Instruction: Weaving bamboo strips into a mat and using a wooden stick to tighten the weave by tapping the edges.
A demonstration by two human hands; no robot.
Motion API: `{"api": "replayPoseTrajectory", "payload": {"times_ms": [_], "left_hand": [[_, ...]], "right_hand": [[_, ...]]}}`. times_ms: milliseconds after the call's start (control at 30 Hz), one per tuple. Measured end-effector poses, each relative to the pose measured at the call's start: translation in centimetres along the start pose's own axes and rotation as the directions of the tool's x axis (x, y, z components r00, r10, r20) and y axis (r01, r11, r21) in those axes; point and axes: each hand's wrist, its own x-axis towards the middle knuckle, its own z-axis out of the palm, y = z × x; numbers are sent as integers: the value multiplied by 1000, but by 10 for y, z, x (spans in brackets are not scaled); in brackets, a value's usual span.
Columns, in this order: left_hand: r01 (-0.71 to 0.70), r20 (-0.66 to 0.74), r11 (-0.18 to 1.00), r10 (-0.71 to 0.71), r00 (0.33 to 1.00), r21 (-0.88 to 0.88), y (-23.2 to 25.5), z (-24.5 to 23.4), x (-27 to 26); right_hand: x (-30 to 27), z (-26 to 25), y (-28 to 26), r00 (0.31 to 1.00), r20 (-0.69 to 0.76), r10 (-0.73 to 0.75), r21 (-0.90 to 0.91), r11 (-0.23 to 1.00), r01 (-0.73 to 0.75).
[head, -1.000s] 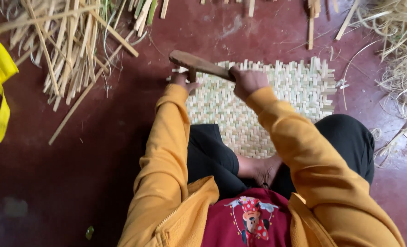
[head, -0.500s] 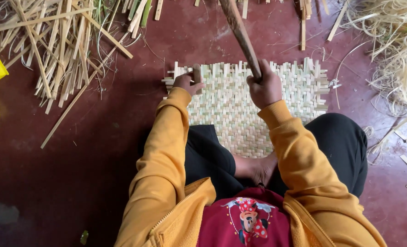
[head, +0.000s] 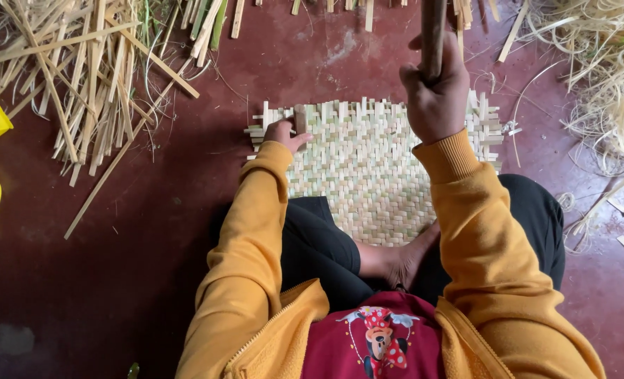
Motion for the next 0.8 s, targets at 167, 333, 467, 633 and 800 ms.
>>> {"api": "replayPoseTrajectory", "payload": {"times_ms": [167,333,467,633,800], "left_hand": [[-45,36,999,45,998,-8,2,2,-5],[-69,30,982,76,997,-175,0,-10,-8],[-81,9,982,84,996,-173,-4,-5,-5],[-56,-24,990,54,998,-127,-2,-1,-4],[4,5,986,-3,1000,-167,5,-4,-7]], "right_hand": [[2,7,26,999,-15,-31,39,999,32],[-7,4,30,999,-50,4,68,998,-1],[-8,1,17,998,-59,17,66,998,-13],[-3,4,14,998,-63,-22,81,996,27],[1,24,35,994,-38,-101,101,989,105]]}}
